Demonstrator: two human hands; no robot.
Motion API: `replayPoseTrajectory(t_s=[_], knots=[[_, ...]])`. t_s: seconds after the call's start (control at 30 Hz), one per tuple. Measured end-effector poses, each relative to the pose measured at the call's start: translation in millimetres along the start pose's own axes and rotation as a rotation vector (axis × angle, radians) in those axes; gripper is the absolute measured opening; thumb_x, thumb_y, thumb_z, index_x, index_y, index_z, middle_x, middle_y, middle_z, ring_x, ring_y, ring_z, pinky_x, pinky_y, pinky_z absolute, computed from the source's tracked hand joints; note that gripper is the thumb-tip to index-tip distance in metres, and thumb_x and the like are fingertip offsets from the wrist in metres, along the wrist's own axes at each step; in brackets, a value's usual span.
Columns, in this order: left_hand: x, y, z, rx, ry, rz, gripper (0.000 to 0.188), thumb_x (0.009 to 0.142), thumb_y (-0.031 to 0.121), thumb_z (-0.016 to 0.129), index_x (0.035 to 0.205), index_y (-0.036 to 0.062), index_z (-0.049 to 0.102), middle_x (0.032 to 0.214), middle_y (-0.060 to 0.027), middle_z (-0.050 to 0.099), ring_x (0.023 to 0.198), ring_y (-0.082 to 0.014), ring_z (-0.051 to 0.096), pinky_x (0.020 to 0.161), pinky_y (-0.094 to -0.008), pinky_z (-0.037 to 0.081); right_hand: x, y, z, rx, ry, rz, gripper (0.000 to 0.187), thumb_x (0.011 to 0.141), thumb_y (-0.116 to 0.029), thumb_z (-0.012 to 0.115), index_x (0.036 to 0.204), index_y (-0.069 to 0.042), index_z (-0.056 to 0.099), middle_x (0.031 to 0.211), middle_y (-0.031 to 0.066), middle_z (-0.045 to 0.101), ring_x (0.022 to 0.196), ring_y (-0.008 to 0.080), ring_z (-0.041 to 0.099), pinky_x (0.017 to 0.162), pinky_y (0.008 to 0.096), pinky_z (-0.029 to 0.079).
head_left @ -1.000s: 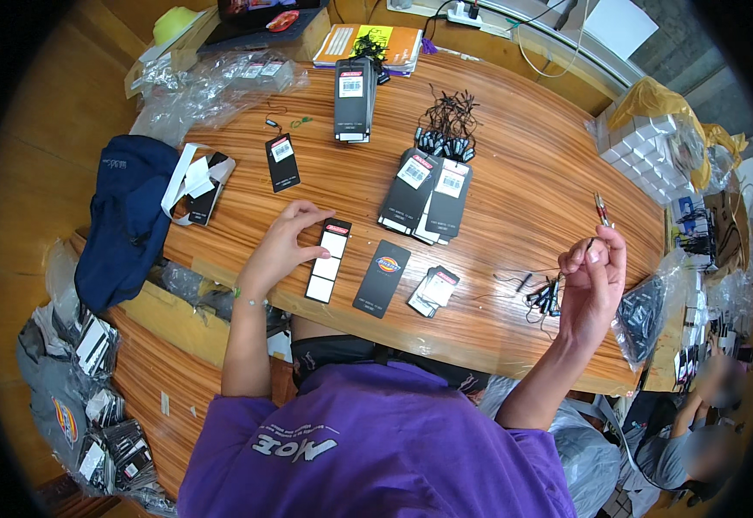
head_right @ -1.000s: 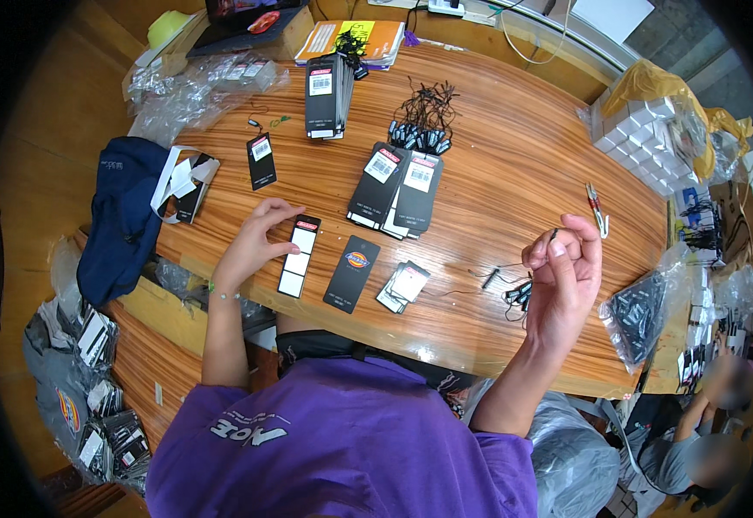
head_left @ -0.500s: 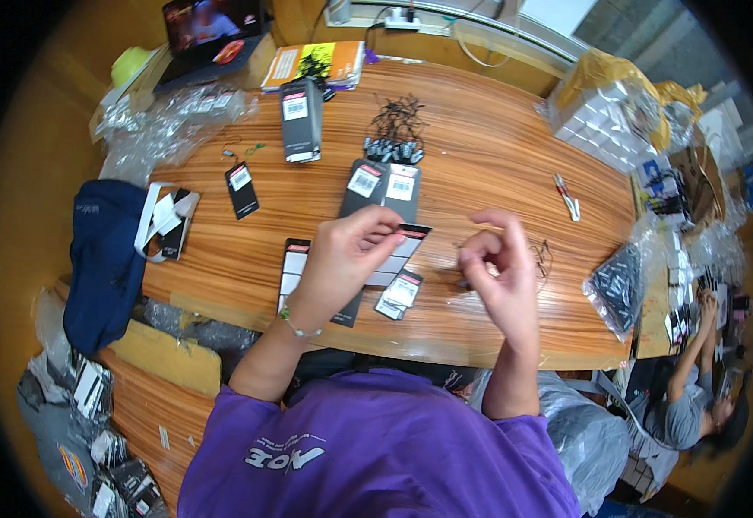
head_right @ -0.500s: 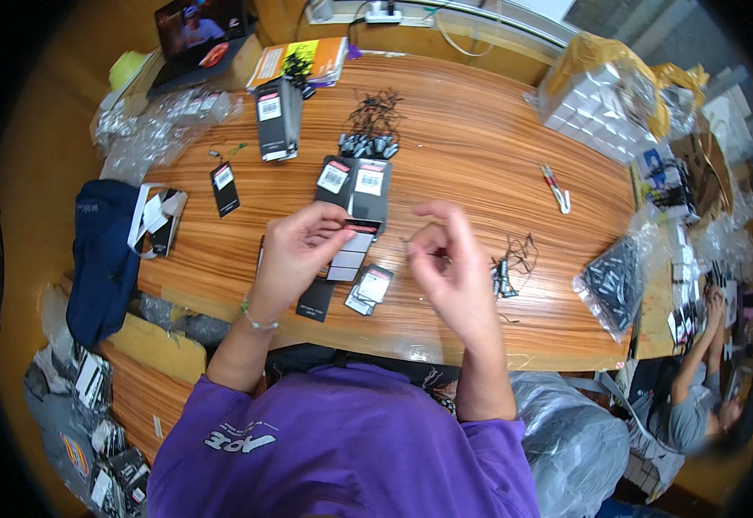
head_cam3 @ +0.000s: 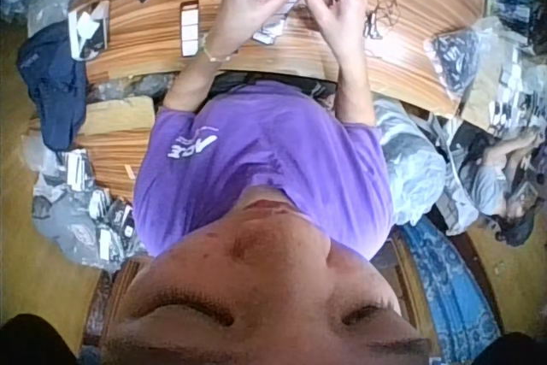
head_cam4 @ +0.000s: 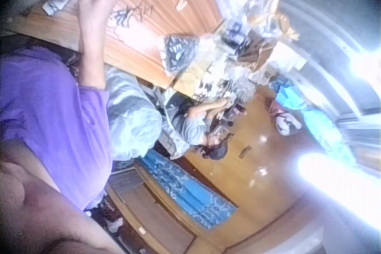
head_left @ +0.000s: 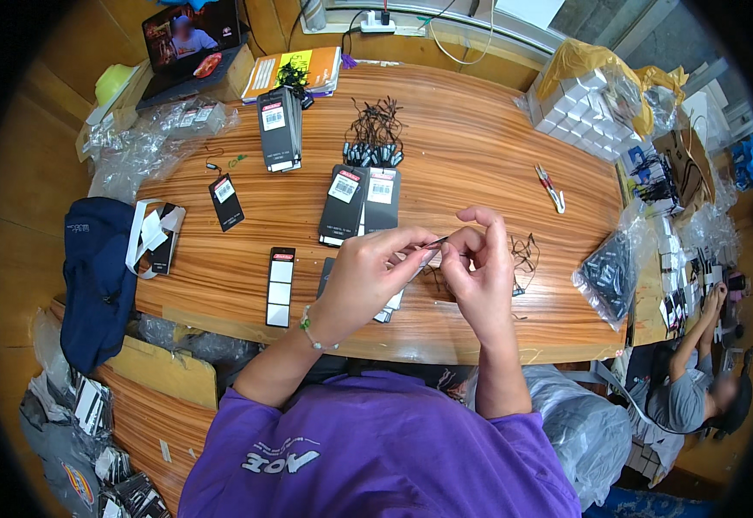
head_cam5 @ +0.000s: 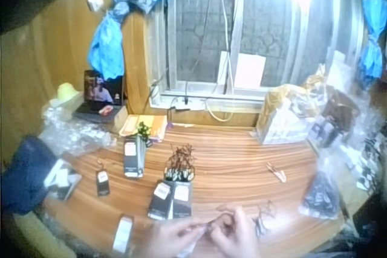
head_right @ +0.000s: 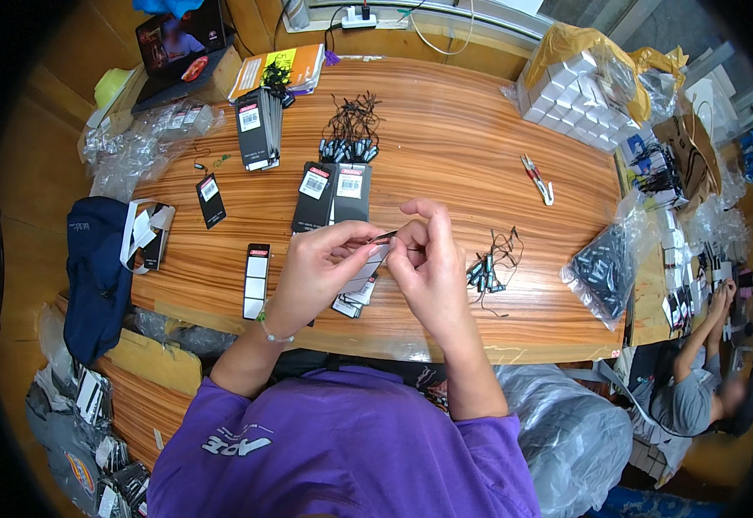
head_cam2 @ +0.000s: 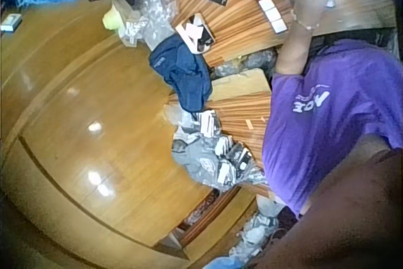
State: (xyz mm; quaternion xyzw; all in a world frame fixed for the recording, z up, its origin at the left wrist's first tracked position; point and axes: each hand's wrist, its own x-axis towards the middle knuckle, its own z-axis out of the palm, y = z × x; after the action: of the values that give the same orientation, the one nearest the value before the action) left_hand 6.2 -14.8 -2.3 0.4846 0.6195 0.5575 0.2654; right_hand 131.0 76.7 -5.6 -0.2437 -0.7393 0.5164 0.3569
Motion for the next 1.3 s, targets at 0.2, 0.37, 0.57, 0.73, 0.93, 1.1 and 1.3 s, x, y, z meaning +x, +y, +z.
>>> replayPoseTrajectory(t_s=[0.2,0.37,0.57,0.73,0.93,1.1,1.3], knots=[[1.0,2.0,1.6,0.225,0.053,0.276,0.019,0.074,-0.002,0.063,0.092,0.0020,0.065,0.090,-0.0072,0.064,0.082,-0.0196,0.062,0.070,-0.0297,0.051,-2.1,-6.5,6.7,0.335,0.091,0.124,0.022,0.086,0.000,0.052,0.108,-0.001,0.049,0.075,0.0006,0.055,0.072,0.0047,0.051,0.065,0.0187,0.042],[5.2,-5.9,4.9,0.511,0.196,0.635,0.021,0.064,0.003,0.066,0.084,0.0097,0.068,0.086,-0.0020,0.061,0.089,-0.0234,0.057,0.075,-0.0362,0.045,3.1,0.0,-8.0,0.393,-0.086,0.260,0.010,0.089,-0.006,0.051,0.090,0.001,0.059,0.081,0.0003,0.058,0.077,0.0065,0.053,0.073,0.0198,0.042],[5.1,-13.3,0.4,0.578,0.189,0.678,0.017,0.065,0.007,0.065,0.081,0.0107,0.066,0.085,-0.0010,0.062,0.088,-0.0223,0.058,0.077,-0.0398,0.042,7.7,13.7,-15.5,0.574,0.258,0.071,0.009,0.090,-0.011,0.051,0.085,-0.004,0.054,0.089,0.0058,0.052,0.076,0.0103,0.046,0.070,0.0225,0.039],[7.3,-17.4,-6.4,0.457,0.186,0.661,0.013,0.070,-0.001,0.065,0.081,0.0050,0.062,0.082,-0.0062,0.065,0.075,-0.0205,0.062,0.066,-0.0301,0.045,15.2,11.0,-27.2,0.940,0.197,0.020,0.009,0.092,-0.016,0.049,0.091,-0.007,0.049,0.078,0.0052,0.051,0.064,0.0126,0.046,0.059,0.0257,0.039],[2.3,-21.3,0.3,0.160,0.186,0.463,0.016,0.070,-0.005,0.067,0.080,0.0025,0.058,0.087,-0.0094,0.064,0.074,-0.0186,0.061,0.060,-0.0283,0.046,16.9,10.9,-20.9,1.229,-0.052,-0.026,0.011,0.092,-0.019,0.048,0.092,-0.008,0.046,0.073,0.0043,0.047,0.059,0.0121,0.041,0.055,0.0243,0.035],[3.7,-20.1,4.3,0.170,0.196,0.367,0.017,0.066,-0.003,0.071,0.081,0.0024,0.062,0.086,-0.0064,0.057,0.080,-0.0152,0.056,0.064,-0.0248,0.045,16.5,10.8,-9.6,1.316,-0.131,0.034,0.013,0.092,-0.021,0.049,0.091,-0.009,0.045,0.073,0.0038,0.045,0.057,0.0119,0.040,0.054,0.0251,0.035],[1.7,-20.7,10.1,0.263,0.251,0.336,0.025,0.059,-0.002,0.072,0.081,0.0060,0.064,0.087,-0.0053,0.054,0.086,-0.0202,0.053,0.074,-0.0292,0.043,16.5,13.9,-6.9,1.362,-0.107,0.037,0.013,0.093,-0.022,0.048,0.092,-0.010,0.044,0.073,0.0028,0.045,0.057,0.0112,0.039,0.055,0.0253,0.035]])
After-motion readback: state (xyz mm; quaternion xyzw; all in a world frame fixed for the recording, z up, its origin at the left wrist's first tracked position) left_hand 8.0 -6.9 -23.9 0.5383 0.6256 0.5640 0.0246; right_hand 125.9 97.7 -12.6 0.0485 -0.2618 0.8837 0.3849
